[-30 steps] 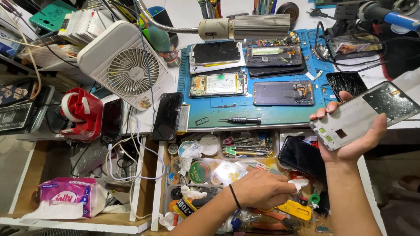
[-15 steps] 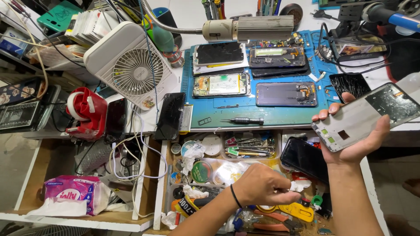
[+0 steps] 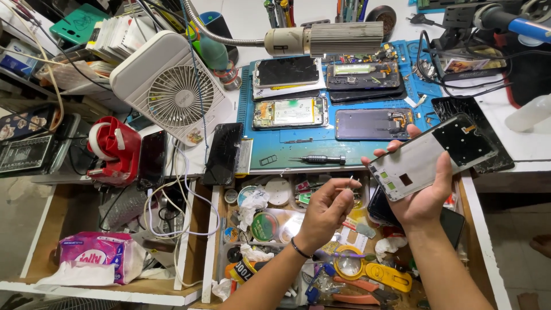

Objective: Preparing a new mobile phone screen for installation by removing protective films and inspecting the component.

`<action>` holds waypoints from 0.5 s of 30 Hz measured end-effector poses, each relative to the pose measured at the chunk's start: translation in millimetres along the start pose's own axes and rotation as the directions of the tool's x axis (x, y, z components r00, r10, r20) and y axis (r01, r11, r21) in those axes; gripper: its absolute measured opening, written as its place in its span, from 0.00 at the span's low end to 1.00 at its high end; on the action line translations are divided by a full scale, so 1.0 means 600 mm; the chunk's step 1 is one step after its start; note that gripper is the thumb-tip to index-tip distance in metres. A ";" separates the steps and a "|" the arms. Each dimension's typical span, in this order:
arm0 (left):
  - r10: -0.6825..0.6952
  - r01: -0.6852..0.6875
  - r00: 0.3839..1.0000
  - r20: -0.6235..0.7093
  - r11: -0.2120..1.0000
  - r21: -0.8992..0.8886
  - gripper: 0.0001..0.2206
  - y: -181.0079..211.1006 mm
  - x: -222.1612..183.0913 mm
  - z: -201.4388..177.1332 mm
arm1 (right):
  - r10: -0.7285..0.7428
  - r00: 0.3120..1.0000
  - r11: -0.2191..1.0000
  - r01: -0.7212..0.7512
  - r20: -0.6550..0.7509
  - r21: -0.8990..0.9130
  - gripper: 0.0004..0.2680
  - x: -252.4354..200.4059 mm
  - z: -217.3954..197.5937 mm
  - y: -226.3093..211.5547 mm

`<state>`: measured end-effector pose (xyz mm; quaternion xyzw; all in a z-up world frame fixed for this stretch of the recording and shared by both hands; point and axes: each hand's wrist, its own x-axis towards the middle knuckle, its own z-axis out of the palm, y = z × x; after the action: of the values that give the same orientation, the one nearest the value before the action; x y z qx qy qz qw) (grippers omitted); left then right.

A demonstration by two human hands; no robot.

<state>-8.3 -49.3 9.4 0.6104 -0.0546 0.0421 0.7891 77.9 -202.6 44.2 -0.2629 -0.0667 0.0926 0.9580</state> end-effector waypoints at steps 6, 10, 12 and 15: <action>-0.161 0.162 0.987 -0.023 0.983 0.088 0.09 0.012 -0.016 0.034 | -0.137 0.986 0.989 0.131 -0.096 -0.070 0.26 -0.015 0.008 0.020; -0.202 0.203 0.979 -0.027 0.978 0.043 0.09 -0.013 -0.028 0.054 | -0.222 0.967 0.973 0.211 -0.127 -0.090 0.25 -0.021 0.014 0.030; -0.223 0.225 0.974 -0.039 0.971 0.075 0.07 -0.012 -0.031 0.063 | -0.308 0.939 0.946 0.284 -0.155 -0.159 0.25 -0.022 0.023 0.032; -0.206 0.212 0.977 -0.053 0.966 0.150 0.08 -0.012 -0.033 0.064 | -0.374 0.914 0.921 0.347 -0.157 -0.175 0.25 -0.021 0.026 0.031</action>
<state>-28.1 -88.0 9.0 0.6713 0.0281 -0.0258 0.7402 60.3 -182.2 46.8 -0.3217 -0.0305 -0.1162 0.9392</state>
